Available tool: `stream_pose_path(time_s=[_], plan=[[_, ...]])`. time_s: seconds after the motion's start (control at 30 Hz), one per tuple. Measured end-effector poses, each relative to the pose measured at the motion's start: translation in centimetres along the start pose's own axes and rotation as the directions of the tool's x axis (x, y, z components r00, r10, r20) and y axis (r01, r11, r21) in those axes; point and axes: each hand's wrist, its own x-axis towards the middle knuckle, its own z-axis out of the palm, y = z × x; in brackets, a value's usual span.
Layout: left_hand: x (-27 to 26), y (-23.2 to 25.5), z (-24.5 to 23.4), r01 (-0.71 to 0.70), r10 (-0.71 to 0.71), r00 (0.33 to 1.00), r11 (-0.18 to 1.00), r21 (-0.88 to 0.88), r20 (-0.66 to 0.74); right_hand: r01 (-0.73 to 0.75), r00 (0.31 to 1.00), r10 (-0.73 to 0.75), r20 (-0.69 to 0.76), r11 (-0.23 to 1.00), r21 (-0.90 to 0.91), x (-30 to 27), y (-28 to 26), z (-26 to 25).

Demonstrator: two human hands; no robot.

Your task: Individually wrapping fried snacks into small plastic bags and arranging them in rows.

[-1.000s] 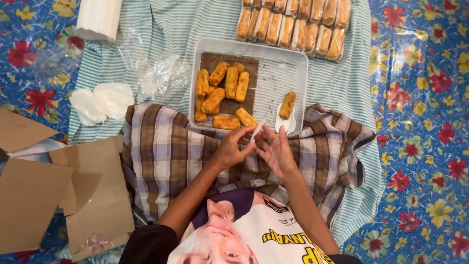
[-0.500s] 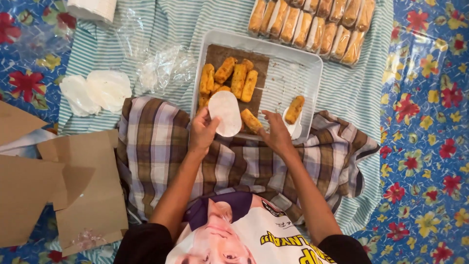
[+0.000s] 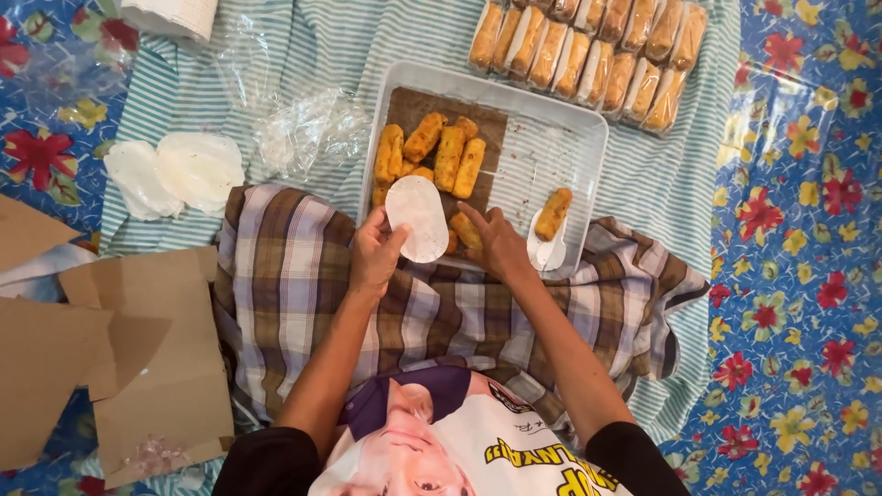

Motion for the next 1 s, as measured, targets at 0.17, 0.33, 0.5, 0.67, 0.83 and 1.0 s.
stream_pose_path(time_s=[0.17, 0.33, 0.5, 0.67, 0.83, 1.0], plan=[[0.0, -0.6, -0.2, -0.004, 0.004, 1.0, 1.0, -0.009, -0.003, 0.033, 0.999, -0.032, 0.006, 0.993, -0.117, -0.4, -1.2, -1.0], [-0.2, -0.1, 0.0, -0.011, 0.011, 1.0, 1.0, -0.021, -0.007, 0.075, 0.996, -0.081, -0.03, 0.985, -0.157, -0.1, -0.7, -0.4], [-0.4, 0.1, 0.0, -0.008, 0.008, 1.0, 1.0, 0.004, -0.013, 0.024, 1.0, -0.025, -0.005, 0.994, -0.102, 0.7, 0.3, 0.6], [-0.4, 0.0, -0.1, -0.011, 0.011, 1.0, 1.0, 0.006, -0.017, 0.012, 1.0, -0.012, -0.004, 0.999, -0.044, 1.0, 1.2, 0.7], [0.1, -0.8, -0.2, -0.017, 0.017, 1.0, 0.999, 0.037, -0.004, 0.001, 1.0, -0.003, 0.018, 0.992, 0.13, -0.3, 0.4, -2.0], [0.0, -0.9, 0.5, -0.045, 0.041, 0.999, 0.988, 0.147, 0.031, -0.094, 0.995, 0.095, 0.023, 0.864, 0.494, -1.6, 0.8, -4.3]])
